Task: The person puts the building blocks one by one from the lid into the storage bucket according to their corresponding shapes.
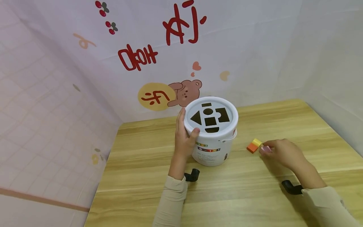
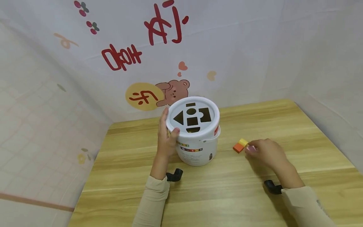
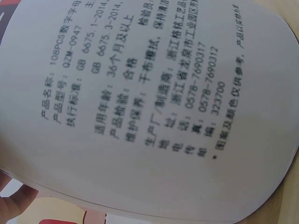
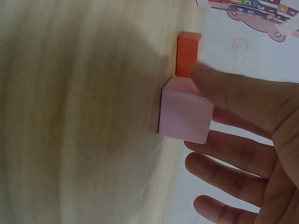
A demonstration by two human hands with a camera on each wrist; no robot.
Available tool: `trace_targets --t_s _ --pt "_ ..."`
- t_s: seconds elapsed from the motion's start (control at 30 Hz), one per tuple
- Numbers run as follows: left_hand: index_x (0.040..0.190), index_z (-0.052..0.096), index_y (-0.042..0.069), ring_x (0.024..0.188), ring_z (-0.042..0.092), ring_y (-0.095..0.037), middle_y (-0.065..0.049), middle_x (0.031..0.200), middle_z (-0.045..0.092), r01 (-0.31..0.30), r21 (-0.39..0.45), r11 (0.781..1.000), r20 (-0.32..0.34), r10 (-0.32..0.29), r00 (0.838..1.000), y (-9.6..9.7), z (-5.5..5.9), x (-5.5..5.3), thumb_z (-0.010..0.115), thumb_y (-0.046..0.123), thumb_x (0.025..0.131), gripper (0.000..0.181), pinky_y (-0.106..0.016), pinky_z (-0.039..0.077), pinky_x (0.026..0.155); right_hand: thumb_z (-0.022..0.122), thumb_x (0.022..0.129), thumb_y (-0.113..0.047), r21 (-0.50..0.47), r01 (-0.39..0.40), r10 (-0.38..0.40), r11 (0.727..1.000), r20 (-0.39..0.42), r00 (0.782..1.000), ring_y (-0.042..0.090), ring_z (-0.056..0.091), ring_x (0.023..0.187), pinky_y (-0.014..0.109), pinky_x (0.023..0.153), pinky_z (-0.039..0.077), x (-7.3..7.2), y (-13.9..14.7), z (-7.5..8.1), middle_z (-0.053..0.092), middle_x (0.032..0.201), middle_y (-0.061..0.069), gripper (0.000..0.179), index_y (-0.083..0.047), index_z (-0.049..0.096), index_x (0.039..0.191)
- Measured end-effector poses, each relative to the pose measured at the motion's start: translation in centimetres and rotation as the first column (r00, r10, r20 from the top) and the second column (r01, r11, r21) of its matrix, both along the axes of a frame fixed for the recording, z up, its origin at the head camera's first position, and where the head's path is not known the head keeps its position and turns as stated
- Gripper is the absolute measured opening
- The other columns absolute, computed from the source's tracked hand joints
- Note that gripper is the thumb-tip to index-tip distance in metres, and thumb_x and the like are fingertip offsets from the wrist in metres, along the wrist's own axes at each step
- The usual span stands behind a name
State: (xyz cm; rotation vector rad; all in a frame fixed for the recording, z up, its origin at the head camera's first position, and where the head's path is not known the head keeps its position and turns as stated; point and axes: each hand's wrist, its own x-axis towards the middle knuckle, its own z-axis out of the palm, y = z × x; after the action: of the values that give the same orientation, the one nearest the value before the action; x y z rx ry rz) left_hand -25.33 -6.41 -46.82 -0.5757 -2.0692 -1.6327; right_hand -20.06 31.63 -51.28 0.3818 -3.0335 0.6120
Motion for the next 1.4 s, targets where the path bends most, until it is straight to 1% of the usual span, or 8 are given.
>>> trace_targets --t_s 0.2,0.47,0.67,0.77,0.9,1.17,1.27,1.4 --pt "0.166 0.028 0.008 0.150 0.039 -0.025 -0.006 0.172 0.026 0.007 -0.010 1.000 0.003 -0.007 1.000 0.1 0.0 0.0 0.053 0.081 0.090 0.108 -0.052 0.041 0.117 0.078 0.096 -0.022 -0.011 -0.007 0.007 1.000 -0.016 1.000 0.014 0.054 0.064 0.035 0.053 0.045 0.3 -0.3 0.3 0.074 0.087 0.002 0.027 -0.003 0.080 0.114" --pt "0.166 0.028 0.008 0.152 0.036 -0.025 -0.006 0.172 0.026 0.005 -0.009 1.000 0.007 -0.005 1.000 0.2 0.1 0.1 0.054 0.080 0.091 0.108 -0.052 0.039 0.119 0.078 0.096 -0.019 -0.018 -0.034 0.033 0.999 -0.034 0.999 0.012 0.049 0.065 0.032 0.060 0.044 0.0 -0.1 1.1 0.075 0.090 0.003 0.025 0.000 0.080 0.112" --pt "0.166 0.028 0.008 0.150 0.038 -0.025 -0.003 0.172 0.026 0.005 -0.002 1.000 0.011 -0.005 1.000 0.1 0.2 0.2 0.054 0.082 0.090 0.109 -0.051 0.040 0.118 0.080 0.094 -0.016 -0.046 -0.041 0.034 0.998 -0.147 0.988 0.007 0.024 0.049 0.027 0.047 0.029 -0.3 -0.3 3.2 0.074 0.084 0.001 0.024 0.002 0.080 0.110" --pt "0.166 0.029 0.008 0.151 0.037 -0.026 -0.008 0.172 0.027 -0.005 0.003 1.000 0.005 0.005 1.000 0.0 0.2 0.2 0.054 0.082 0.090 0.109 -0.053 0.040 0.118 0.083 0.092 -0.015 -0.036 -0.062 0.053 0.997 -0.219 0.974 0.007 0.042 0.054 0.030 0.052 0.041 -0.8 -0.9 5.3 0.077 0.087 0.003 0.021 -0.001 0.082 0.107" --pt "0.166 0.029 0.009 0.152 0.035 -0.026 -0.008 0.172 0.026 0.000 -0.004 1.000 0.000 0.000 1.000 0.0 0.2 0.2 0.053 0.083 0.090 0.109 -0.052 0.038 0.119 0.086 0.087 -0.012 -0.017 -0.084 0.074 0.996 -0.320 0.944 0.020 0.068 0.075 0.043 0.066 0.054 -1.3 -1.5 8.2 0.080 0.094 0.006 0.017 -0.006 0.084 0.103" --pt "0.166 0.028 0.008 0.152 0.036 -0.023 -0.001 0.172 0.025 0.002 -0.002 1.000 0.016 -0.002 1.000 0.0 0.3 0.3 0.053 0.081 0.091 0.107 -0.050 0.040 0.118 0.084 0.090 -0.012 -0.016 -0.099 0.087 0.995 -0.363 0.928 0.028 0.070 0.088 0.049 0.075 0.052 -2.8 -2.8 12.9 0.079 0.097 0.004 0.015 -0.011 0.083 0.105" --pt "0.166 0.028 0.009 0.152 0.036 -0.023 -0.001 0.172 0.025 0.003 -0.005 1.000 0.016 -0.003 1.000 0.0 0.4 0.3 0.053 0.082 0.090 0.108 -0.050 0.040 0.118 0.085 0.088 -0.009 -0.021 -0.130 0.109 0.991 -0.427 0.898 0.033 0.072 0.093 0.053 0.080 0.053 -3.3 -4.1 14.2 0.080 0.098 0.007 0.018 -0.007 0.083 0.106" --pt "0.166 0.029 0.009 0.152 0.034 -0.023 -0.002 0.172 0.025 -0.002 -0.011 1.000 0.012 0.003 1.000 0.0 0.4 0.3 0.052 0.083 0.090 0.109 -0.050 0.038 0.119 0.087 0.084 -0.004 -0.014 -0.180 0.144 0.984 -0.535 0.833 0.040 0.072 0.097 0.056 0.085 0.054 -3.7 -6.0 15.7 0.080 0.102 0.015 0.025 0.000 0.082 0.108"
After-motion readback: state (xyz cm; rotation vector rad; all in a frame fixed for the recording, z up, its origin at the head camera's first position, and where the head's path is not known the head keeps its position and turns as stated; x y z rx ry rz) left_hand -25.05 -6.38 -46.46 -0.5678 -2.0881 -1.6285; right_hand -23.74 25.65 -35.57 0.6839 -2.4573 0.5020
